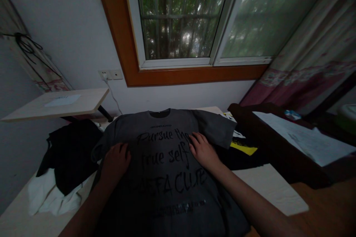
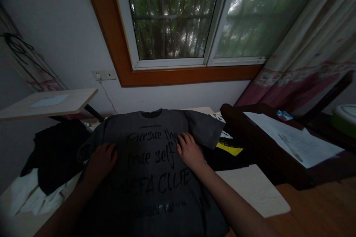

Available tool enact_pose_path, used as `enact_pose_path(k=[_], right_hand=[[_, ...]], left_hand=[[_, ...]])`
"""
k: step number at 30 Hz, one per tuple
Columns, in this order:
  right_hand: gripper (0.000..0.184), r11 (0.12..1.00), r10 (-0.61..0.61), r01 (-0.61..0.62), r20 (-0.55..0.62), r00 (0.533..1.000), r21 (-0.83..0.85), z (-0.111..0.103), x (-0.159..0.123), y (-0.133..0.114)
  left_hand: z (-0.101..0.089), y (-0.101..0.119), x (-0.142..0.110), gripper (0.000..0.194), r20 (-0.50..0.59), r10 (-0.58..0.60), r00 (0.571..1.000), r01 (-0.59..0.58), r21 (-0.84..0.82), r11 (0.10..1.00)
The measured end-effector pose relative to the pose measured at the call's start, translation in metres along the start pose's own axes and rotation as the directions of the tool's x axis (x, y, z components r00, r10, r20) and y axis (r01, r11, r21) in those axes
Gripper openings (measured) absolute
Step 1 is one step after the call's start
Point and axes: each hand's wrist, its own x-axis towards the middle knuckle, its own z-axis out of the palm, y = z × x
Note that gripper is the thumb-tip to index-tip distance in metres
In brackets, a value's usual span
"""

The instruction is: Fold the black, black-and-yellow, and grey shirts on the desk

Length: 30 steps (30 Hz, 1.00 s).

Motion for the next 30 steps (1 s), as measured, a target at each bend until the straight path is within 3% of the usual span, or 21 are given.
enact_pose_path(k=[4, 7, 14, 30], right_hand=[[0.043, 1.0, -0.009, 0.009, 0.01, 1.0, 0.008, -0.009, -0.014, -0.002], [0.044, 1.0, 0.004, -0.004, 0.013, 1.0, -0.009, -0.01, -0.012, -0.004], [0.05, 0.999, 0.004, -0.003, 0.027, 1.0, -0.034, 0.0, 0.011, -0.001], [0.051, 0.999, 0.003, -0.001, 0.039, 0.999, -0.044, 0.025, 0.061, 0.009]], left_hand=[[-0.007, -0.004, -0.029, 0.041, -0.016, -0.03, 0.999, 0.03, 0.002, 1.0], [-0.003, -0.01, -0.036, 0.042, -0.037, -0.04, 0.999, 0.039, -0.018, 0.999], [0.02, -0.023, -0.01, 0.045, -0.031, -0.092, 0.995, 0.089, -0.076, 0.993], [0.038, -0.031, 0.026, 0.05, -0.032, -0.122, 0.992, 0.119, -0.065, 0.991]])
